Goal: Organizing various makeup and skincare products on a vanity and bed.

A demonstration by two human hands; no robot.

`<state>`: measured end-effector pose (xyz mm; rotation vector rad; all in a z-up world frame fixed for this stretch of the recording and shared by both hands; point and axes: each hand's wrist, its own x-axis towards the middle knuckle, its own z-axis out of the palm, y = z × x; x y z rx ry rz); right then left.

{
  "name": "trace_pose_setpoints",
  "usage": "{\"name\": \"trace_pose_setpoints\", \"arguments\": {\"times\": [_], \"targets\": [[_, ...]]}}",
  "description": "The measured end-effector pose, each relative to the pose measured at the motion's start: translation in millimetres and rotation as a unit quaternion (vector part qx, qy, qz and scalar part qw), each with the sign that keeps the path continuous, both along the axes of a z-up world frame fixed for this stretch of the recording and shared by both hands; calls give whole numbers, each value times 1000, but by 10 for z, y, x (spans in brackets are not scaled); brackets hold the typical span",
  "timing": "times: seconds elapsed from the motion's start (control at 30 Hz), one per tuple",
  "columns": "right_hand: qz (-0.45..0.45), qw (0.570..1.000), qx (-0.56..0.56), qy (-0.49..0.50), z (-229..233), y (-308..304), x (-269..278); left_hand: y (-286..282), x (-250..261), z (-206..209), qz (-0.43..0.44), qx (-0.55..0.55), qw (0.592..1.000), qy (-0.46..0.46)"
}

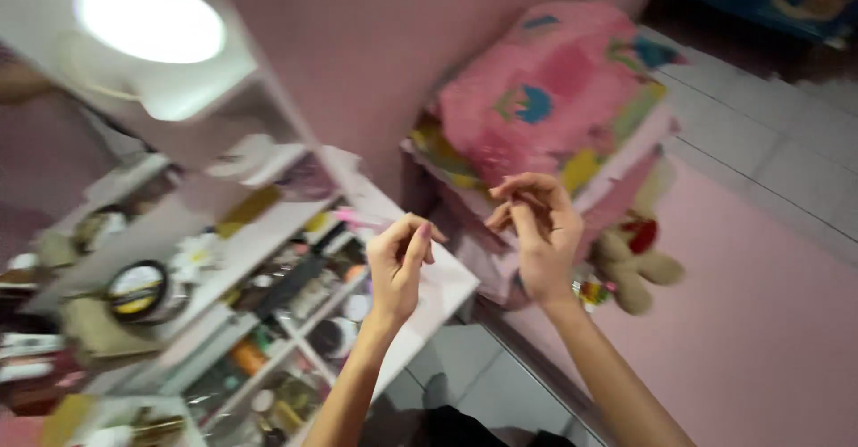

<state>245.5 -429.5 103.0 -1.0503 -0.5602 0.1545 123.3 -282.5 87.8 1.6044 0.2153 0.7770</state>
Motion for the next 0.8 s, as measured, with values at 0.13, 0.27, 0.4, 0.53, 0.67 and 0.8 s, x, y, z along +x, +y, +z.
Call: {"name": "trace_pose_setpoints", "arguments": {"times": [0.13, 0.27, 0.4, 0.53, 0.67, 0.8], "targets": [[-46, 998, -45, -16, -336, -1211, 607, -823, 454, -177, -38, -5, 998, 39], [-161, 976, -143, -24, -780, -2449, 1234, -1545, 965, -516, -100, -49, 990, 81], [-207, 962, -170, 54, -1253, -3313, 1467, -2104, 1475, -1186, -151, -99, 973, 141], [-183, 955, -220, 75, -1640, -3692, 1632, -2450, 2029, -1837, -200, -81, 967, 135], [-122, 949, -261, 130, -2158, -3804, 1776, -2667, 2446, -2515, -220, -79, 951, 202], [-102, 930, -319, 153, -2896, -3947, 2011, -2803, 2705, -3242, -263, -32, 932, 246]]}}
